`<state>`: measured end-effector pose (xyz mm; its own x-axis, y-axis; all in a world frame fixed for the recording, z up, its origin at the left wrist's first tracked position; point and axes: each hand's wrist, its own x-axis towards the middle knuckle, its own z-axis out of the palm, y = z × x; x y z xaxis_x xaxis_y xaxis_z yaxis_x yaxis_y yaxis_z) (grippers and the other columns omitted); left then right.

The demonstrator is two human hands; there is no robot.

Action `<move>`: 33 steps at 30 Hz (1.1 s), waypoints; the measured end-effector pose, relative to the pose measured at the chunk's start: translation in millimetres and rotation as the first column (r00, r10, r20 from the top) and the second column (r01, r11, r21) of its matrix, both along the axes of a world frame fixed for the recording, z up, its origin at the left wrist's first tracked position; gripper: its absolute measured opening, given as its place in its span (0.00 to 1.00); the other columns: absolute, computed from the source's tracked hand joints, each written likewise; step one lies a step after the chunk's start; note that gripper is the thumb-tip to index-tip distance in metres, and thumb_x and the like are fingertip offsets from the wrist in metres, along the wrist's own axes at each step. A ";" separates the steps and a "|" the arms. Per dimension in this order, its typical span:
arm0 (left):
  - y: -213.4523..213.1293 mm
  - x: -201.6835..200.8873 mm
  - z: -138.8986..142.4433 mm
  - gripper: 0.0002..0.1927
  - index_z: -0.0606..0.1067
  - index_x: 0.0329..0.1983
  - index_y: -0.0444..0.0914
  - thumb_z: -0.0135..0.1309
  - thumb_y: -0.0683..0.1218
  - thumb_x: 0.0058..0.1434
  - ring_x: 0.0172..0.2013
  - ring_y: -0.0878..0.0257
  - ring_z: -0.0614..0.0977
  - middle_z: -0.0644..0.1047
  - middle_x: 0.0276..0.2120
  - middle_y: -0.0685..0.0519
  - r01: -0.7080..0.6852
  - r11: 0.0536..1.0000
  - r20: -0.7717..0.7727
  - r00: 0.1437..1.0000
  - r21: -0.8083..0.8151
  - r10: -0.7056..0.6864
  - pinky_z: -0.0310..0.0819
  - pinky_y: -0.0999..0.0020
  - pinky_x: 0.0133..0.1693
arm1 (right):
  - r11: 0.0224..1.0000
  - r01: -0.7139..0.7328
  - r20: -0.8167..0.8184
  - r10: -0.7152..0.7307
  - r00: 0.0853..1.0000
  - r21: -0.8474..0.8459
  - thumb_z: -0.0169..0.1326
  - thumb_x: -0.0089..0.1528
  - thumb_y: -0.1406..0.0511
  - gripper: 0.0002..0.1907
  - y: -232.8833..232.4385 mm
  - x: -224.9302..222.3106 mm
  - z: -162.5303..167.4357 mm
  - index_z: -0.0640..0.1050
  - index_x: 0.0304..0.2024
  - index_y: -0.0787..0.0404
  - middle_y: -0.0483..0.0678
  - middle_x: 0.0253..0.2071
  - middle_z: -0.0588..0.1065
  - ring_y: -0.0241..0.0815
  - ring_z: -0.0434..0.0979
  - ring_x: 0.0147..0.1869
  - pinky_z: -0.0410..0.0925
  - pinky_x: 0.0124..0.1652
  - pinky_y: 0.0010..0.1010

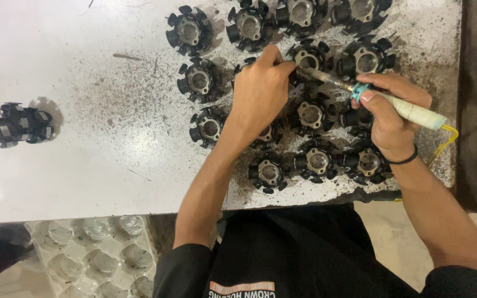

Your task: The person arranges black plastic rotor hubs on a workbench, then uses a soldering iron to solder the metal center of each hub one at a time, moving down the rows of parts laid out on the bench.

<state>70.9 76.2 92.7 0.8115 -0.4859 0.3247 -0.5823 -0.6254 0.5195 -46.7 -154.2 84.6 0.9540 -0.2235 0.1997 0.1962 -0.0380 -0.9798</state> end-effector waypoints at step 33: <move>-0.7 24.8 -0.4 0.05 0.81 0.30 0.33 0.55 0.36 0.52 0.30 0.42 0.82 0.77 0.32 0.41 0.044 0.996 -0.097 0.994 -0.076 -0.052 0.79 0.50 0.35 | 0.999 0.042 -0.049 -0.041 0.998 0.014 0.55 0.68 0.71 0.10 5.4 13.3 1.6 0.80 0.48 0.74 0.54 0.40 0.76 0.40 0.77 0.37 0.73 0.39 0.25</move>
